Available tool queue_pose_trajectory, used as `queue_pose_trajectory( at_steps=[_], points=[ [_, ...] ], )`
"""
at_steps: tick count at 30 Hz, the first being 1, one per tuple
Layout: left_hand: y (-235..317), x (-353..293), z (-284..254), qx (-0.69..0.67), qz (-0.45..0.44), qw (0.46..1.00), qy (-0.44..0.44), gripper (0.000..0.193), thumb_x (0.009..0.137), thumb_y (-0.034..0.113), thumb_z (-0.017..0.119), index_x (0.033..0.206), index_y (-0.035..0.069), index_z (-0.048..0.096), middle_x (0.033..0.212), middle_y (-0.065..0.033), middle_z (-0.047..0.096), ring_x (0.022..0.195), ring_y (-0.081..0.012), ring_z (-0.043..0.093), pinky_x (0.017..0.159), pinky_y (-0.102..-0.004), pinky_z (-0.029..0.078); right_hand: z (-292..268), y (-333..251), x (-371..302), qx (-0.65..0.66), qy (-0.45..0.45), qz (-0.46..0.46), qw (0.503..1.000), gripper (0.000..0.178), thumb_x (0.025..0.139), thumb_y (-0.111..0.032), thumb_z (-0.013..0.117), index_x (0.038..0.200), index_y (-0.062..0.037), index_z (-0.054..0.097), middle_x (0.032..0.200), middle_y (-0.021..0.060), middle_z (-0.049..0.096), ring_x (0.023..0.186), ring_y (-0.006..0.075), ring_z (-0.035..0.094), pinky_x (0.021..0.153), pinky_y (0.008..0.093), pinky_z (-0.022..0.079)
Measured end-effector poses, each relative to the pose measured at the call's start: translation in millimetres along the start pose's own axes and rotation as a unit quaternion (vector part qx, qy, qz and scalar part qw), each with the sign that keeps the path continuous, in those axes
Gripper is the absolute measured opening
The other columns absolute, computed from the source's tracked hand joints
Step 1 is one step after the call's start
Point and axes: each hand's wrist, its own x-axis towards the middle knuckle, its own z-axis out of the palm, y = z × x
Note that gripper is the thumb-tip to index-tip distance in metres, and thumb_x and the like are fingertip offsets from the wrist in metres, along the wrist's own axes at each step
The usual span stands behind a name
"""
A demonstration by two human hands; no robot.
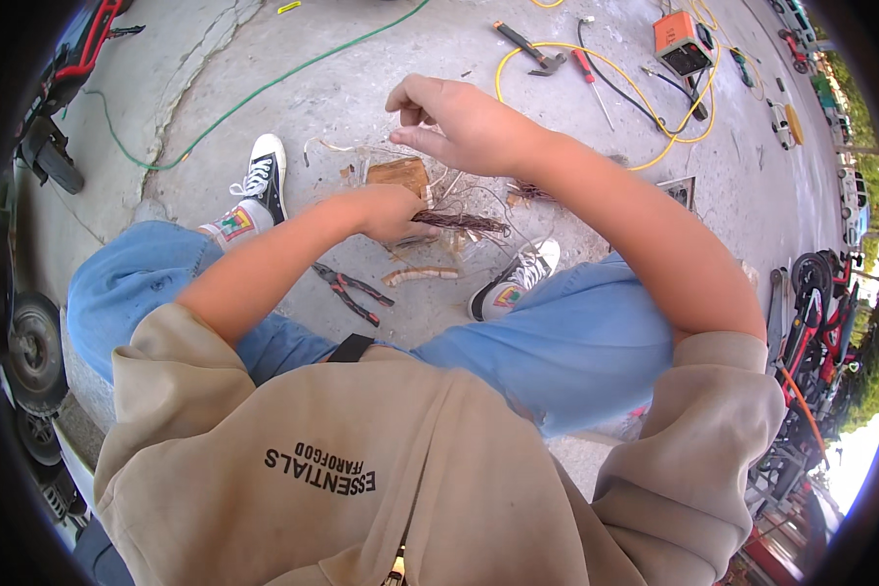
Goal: The person sits on the floor and winds a bundle of copper wire around a rectangular wooden spool. They repeatedly pull the wire, wrap it around the spool, and adjust the bundle with both hands.
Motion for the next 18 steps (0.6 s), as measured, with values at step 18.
queue_pose_trajectory(
  at_steps=[18],
  points=[
    [-22.5, -25.3, -7.6, -0.136, -0.083, 0.959, 0.236, 0.033, 0.079, 0.039, 0.072, 0.101, 0.014, 0.07, 0.091, -0.0137, 0.069, 0.085, -0.0314, 0.067, 0.075, -0.0409, 0.052, 60.1, 65.6, -16.6, -0.149, -0.106, 0.081, 0.98, 0.038, 0.087, -0.034, 0.067, 0.095, 0.0033, 0.063, 0.085, 0.0239, 0.066, 0.081, 0.0401, 0.064, 0.074, 0.0445, 0.05]
  ],
)
